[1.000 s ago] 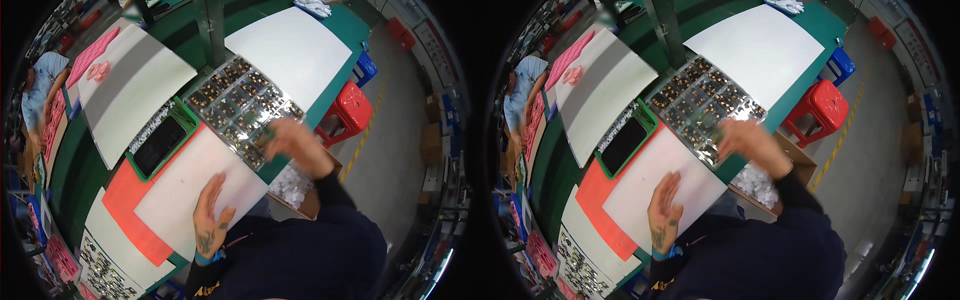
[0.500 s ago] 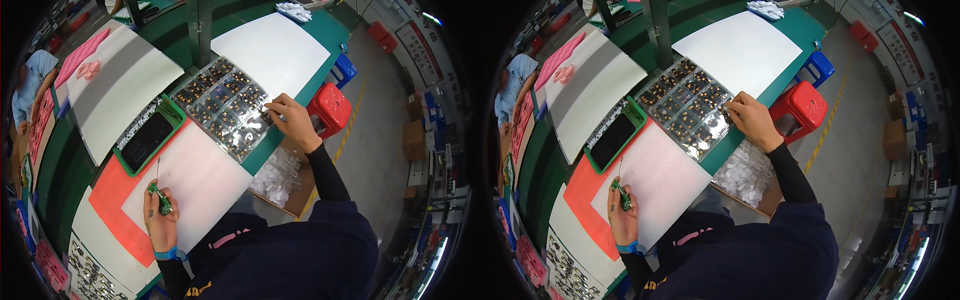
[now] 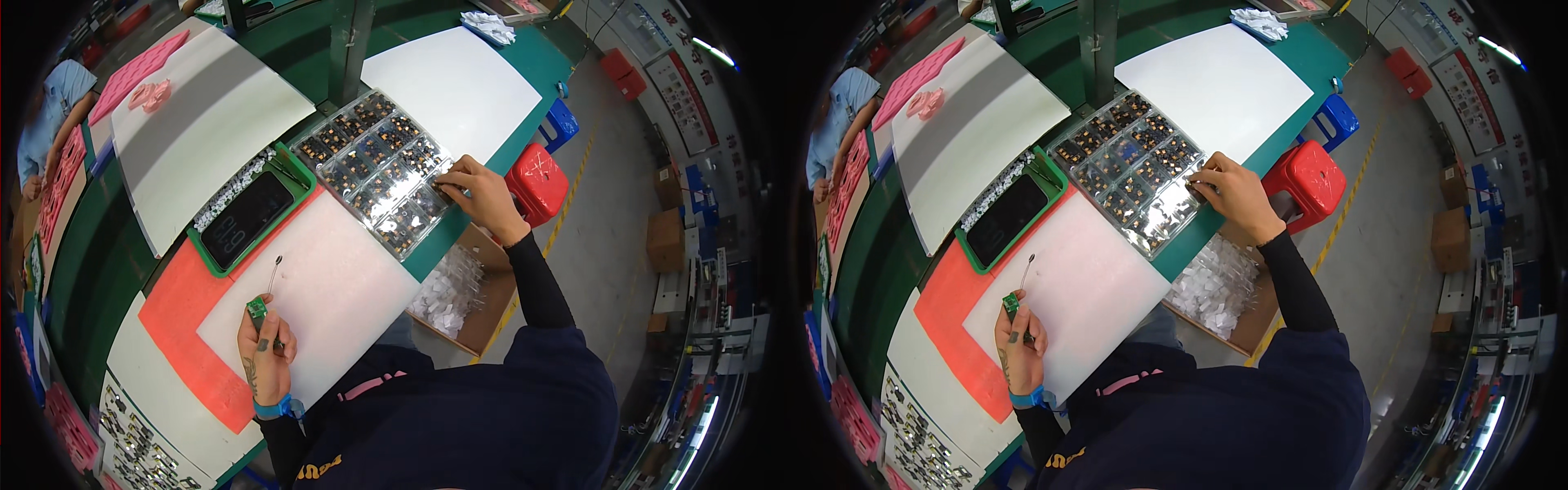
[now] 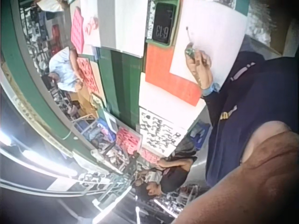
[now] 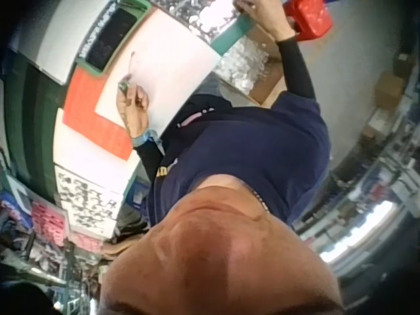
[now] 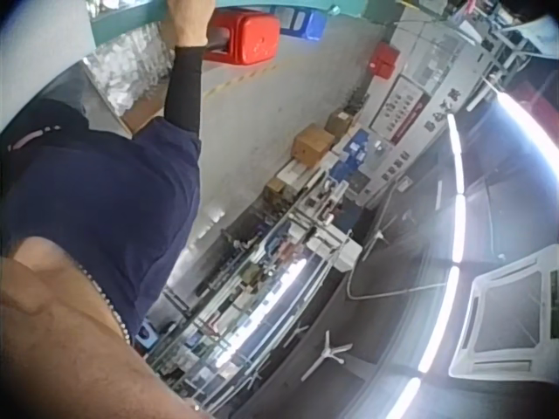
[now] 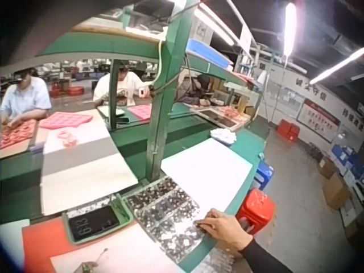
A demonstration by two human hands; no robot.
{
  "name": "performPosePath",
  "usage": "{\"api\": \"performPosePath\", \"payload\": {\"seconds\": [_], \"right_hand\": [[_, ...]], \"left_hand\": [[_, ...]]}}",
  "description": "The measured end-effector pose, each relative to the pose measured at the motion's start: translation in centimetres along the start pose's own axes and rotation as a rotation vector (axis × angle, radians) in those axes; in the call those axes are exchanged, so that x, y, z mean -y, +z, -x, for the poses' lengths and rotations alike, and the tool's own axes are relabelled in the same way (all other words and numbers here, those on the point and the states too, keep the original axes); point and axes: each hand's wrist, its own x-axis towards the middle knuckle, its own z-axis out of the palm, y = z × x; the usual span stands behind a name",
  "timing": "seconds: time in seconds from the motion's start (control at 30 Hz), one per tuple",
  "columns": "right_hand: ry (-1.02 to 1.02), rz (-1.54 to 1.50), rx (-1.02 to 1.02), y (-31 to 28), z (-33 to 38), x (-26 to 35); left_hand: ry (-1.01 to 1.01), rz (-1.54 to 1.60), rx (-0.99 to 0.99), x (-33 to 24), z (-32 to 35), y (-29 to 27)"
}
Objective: The recorder is inspecting small printed circuit boards (PCBs) and placing them into a compartmentalized tray on an assembly line.
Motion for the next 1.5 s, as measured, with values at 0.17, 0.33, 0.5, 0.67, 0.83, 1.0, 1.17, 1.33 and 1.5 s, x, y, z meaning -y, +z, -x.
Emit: {"api": "performPosePath", "payload": {"seconds": [0.17,0.33,0.5,0.67,0.83,1.0,1.17,1.33,1.5], "right_hand": [[-0.017,-0.337,-0.100,-1.4,-0.1,2.2],[-0.053,-1.196,-0.023,0.1,2.3,14.0],[0.102,-1.610,0.178,5.7,2.2,24.0],[0.111,-1.555,0.092,7.7,2.1,25.6],[0.091,-1.488,0.133,8.2,2.2,26.1],[0.129,-1.483,0.134,8.1,2.3,26.6],[0.152,-1.495,0.137,8.5,2.3,26.7],[0.173,-1.487,0.156,8.3,2.3,26.5],[0.178,-1.497,0.152,8.6,2.2,26.3]], "left_hand": [[-0.027,0.068,0.001,0.0,0.1,-0.3],[-0.013,0.080,-0.070,0.2,0.6,0.0],[0.002,0.033,-0.113,0.2,0.2,0.9],[-0.018,0.104,-0.140,0.6,-0.1,1.0],[0.005,0.031,-0.108,0.8,-0.1,0.6],[0.013,-0.005,-0.101,0.8,0.2,0.6],[0.032,-0.027,-0.088,0.9,0.2,0.6],[0.070,-0.058,-0.070,1.1,0.1,0.6],[0.089,-0.063,-0.027,1.4,-0.2,0.3]]}}
